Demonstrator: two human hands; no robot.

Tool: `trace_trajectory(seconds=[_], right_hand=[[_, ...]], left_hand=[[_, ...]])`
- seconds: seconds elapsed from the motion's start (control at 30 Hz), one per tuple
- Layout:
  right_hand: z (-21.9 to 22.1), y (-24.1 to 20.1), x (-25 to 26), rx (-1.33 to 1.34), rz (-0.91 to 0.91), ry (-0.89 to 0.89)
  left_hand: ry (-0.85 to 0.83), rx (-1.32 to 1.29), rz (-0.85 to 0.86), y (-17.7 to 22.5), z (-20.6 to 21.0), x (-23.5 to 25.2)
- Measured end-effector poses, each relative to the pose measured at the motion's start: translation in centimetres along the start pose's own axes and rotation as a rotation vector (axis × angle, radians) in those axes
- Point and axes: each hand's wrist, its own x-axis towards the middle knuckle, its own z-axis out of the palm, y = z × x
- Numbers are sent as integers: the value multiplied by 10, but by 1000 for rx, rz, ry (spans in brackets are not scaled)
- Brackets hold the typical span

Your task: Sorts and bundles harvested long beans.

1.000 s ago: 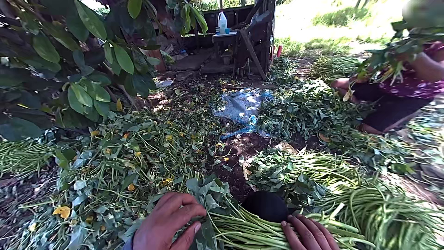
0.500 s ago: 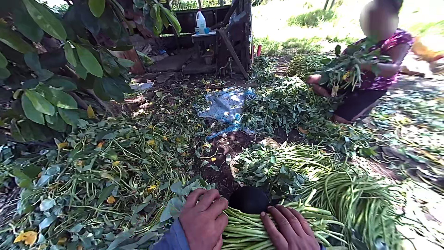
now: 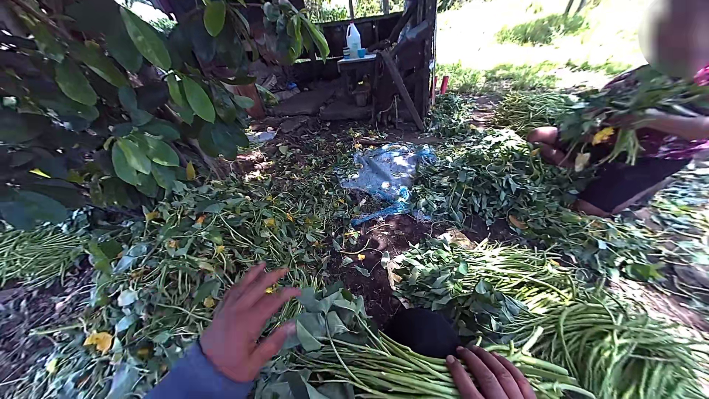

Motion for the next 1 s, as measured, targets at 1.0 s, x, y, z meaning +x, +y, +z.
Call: trace_trajectory(seconds=[1.0], right_hand=[[5, -8, 0, -52, 8, 48]], left_hand=[[-361, -26, 150, 94, -10, -27]])
